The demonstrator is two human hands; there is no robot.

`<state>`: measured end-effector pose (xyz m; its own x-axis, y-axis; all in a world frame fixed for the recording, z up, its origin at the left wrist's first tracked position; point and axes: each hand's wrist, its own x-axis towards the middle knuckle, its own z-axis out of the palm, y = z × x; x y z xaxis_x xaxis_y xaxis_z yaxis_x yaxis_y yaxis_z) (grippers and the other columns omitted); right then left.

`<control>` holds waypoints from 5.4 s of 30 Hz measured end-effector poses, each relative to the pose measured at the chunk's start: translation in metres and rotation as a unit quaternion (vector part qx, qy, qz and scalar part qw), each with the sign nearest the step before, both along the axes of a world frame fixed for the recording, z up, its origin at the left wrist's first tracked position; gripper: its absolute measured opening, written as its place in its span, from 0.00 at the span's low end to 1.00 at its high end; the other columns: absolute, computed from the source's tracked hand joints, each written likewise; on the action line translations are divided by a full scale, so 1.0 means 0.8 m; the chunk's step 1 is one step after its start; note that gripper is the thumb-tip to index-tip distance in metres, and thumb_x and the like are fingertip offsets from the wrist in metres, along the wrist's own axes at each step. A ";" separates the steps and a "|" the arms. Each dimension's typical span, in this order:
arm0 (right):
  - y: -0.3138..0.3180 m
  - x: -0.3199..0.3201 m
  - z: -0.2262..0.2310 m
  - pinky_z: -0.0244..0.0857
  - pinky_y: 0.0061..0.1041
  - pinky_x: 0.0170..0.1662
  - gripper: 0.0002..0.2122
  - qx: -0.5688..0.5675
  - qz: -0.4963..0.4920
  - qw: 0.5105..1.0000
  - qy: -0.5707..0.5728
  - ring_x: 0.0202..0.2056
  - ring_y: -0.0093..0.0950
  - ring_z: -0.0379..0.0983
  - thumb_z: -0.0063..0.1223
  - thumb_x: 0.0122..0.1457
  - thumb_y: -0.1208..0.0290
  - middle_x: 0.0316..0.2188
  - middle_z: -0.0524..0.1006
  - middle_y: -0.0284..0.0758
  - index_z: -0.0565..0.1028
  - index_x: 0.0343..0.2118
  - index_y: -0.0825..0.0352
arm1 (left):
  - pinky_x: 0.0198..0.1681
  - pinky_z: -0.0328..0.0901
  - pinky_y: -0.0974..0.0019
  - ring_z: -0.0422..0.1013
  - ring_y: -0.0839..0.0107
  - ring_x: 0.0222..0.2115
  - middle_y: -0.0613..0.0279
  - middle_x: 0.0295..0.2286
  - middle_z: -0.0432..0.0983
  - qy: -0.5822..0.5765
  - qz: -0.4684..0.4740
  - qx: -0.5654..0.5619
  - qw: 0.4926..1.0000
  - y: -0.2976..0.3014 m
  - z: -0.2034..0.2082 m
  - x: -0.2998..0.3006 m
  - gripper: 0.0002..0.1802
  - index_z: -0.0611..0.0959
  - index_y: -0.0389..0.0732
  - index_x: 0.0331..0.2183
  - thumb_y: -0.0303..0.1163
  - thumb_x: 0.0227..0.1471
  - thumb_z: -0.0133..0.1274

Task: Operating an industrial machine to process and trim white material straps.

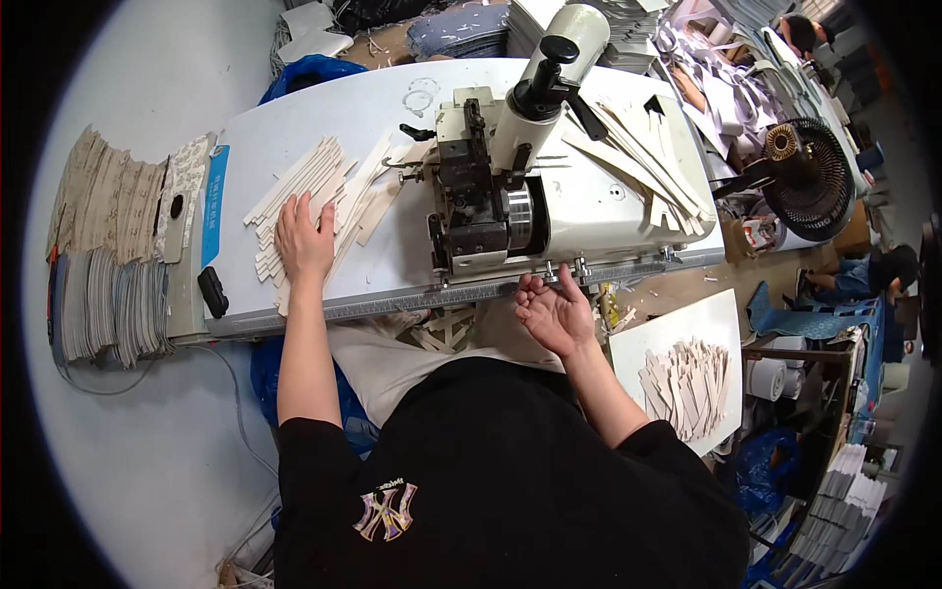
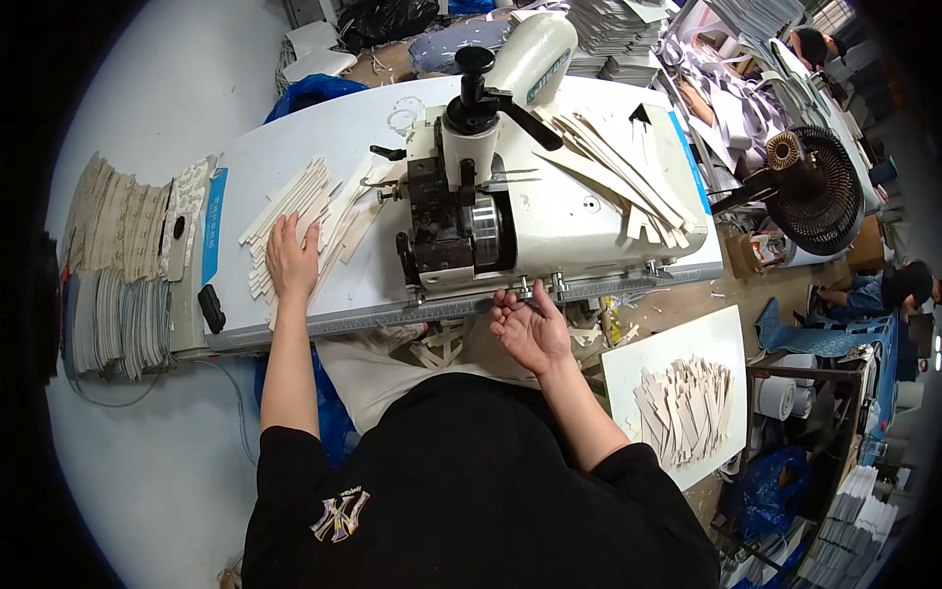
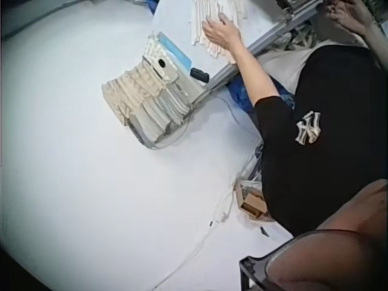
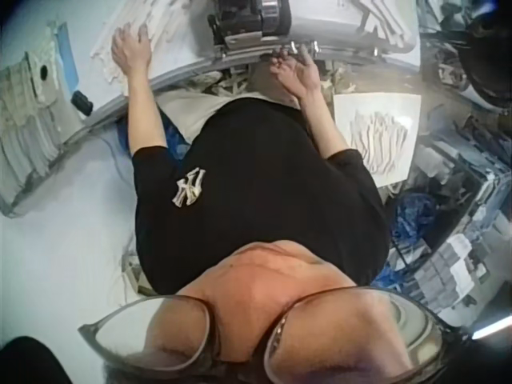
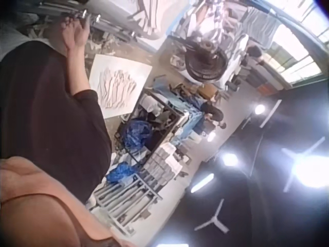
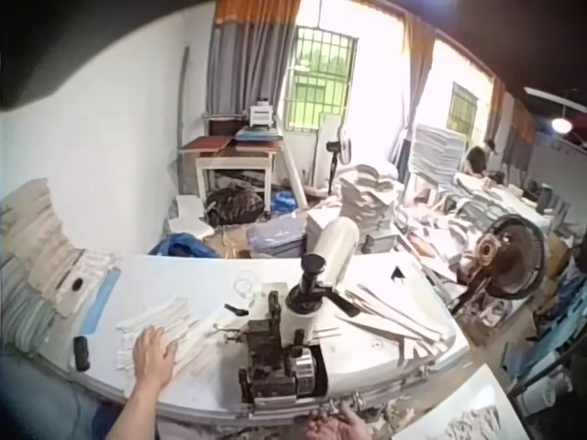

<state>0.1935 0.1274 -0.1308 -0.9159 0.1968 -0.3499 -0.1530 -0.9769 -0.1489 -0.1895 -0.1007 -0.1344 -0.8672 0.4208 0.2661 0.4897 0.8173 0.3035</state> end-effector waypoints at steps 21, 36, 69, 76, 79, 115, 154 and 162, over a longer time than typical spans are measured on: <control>0.002 -0.005 0.003 0.60 0.27 0.44 0.25 0.255 -0.018 0.950 -0.177 0.39 0.24 0.67 0.44 0.74 0.40 0.41 0.77 0.29 0.76 0.40 0.62 | 0.69 0.54 0.47 0.63 0.53 0.65 0.52 0.62 0.71 0.098 0.004 -0.048 0.994 0.011 0.020 0.016 0.30 0.79 0.45 0.61 0.51 0.65 0.56; 0.001 -0.001 -0.007 0.61 0.25 0.42 0.25 0.358 -0.016 0.891 -0.279 0.39 0.22 0.67 0.42 0.76 0.43 0.39 0.78 0.29 0.78 0.46 0.64 | 0.52 0.65 0.52 0.73 0.55 0.48 0.58 0.47 0.78 0.080 -0.155 -0.018 0.985 0.071 0.011 0.122 0.14 0.86 0.43 0.45 0.35 0.56 0.65; 0.000 0.001 -0.012 0.59 0.24 0.42 0.20 0.366 -0.027 0.884 -0.288 0.39 0.21 0.66 0.46 0.75 0.45 0.43 0.79 0.30 0.76 0.42 0.59 | 0.46 0.70 0.56 0.76 0.50 0.39 0.48 0.37 0.80 -0.381 -0.270 -0.026 0.884 -0.080 0.125 0.173 0.11 0.82 0.34 0.42 0.29 0.59 0.56; -0.003 -0.003 -0.016 0.59 0.24 0.43 0.21 0.357 -0.043 0.887 -0.289 0.38 0.20 0.67 0.46 0.75 0.44 0.41 0.79 0.29 0.77 0.42 0.59 | 0.41 0.69 0.60 0.75 0.58 0.34 0.50 0.35 0.80 -0.379 -0.187 0.035 0.906 -0.057 0.146 0.169 0.11 0.81 0.33 0.40 0.29 0.57 0.56; -0.004 -0.005 -0.011 0.59 0.24 0.42 0.24 0.357 -0.045 0.888 -0.287 0.38 0.18 0.66 0.47 0.74 0.43 0.39 0.77 0.26 0.80 0.46 0.63 | 0.38 0.69 0.61 0.73 0.59 0.32 0.51 0.34 0.80 -0.371 -0.204 0.050 0.905 -0.050 0.139 0.173 0.11 0.81 0.33 0.40 0.28 0.57 0.55; 0.074 -0.104 0.168 0.62 0.39 0.59 0.08 0.908 -0.093 0.338 -0.230 0.52 0.40 0.67 0.62 0.65 0.69 0.48 0.77 0.39 0.77 0.39 0.68 | 0.34 0.73 0.60 0.79 0.61 0.30 0.59 0.35 0.81 -0.002 -0.422 0.087 0.903 0.129 0.190 0.144 0.19 0.90 0.40 0.43 0.36 0.50 0.73; 0.050 -0.007 0.151 0.60 0.32 0.59 0.07 0.841 -0.168 0.438 -0.270 0.55 0.31 0.67 0.59 0.68 0.69 0.56 0.73 0.37 0.77 0.43 0.65 | 0.54 0.70 0.53 0.76 0.53 0.48 0.55 0.45 0.82 -0.010 -0.072 0.040 0.997 -0.010 0.041 -0.007 0.16 0.87 0.40 0.47 0.35 0.59 0.63; -0.022 0.003 0.017 0.59 0.25 0.47 0.20 0.353 0.003 0.850 -0.391 0.43 0.22 0.67 0.49 0.74 0.47 0.43 0.78 0.28 0.80 0.45 0.63 | 0.47 0.73 0.52 0.80 0.51 0.43 0.52 0.42 0.83 -0.116 -0.020 0.109 0.987 -0.005 0.066 -0.014 0.10 0.84 0.37 0.44 0.29 0.61 0.60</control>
<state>0.1958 0.1095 -0.1173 -0.4589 0.6068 -0.6490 0.2664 -0.6029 -0.7521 -0.2006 -0.1047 -0.0818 -0.8990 0.4110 0.1511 0.4177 0.7013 0.5776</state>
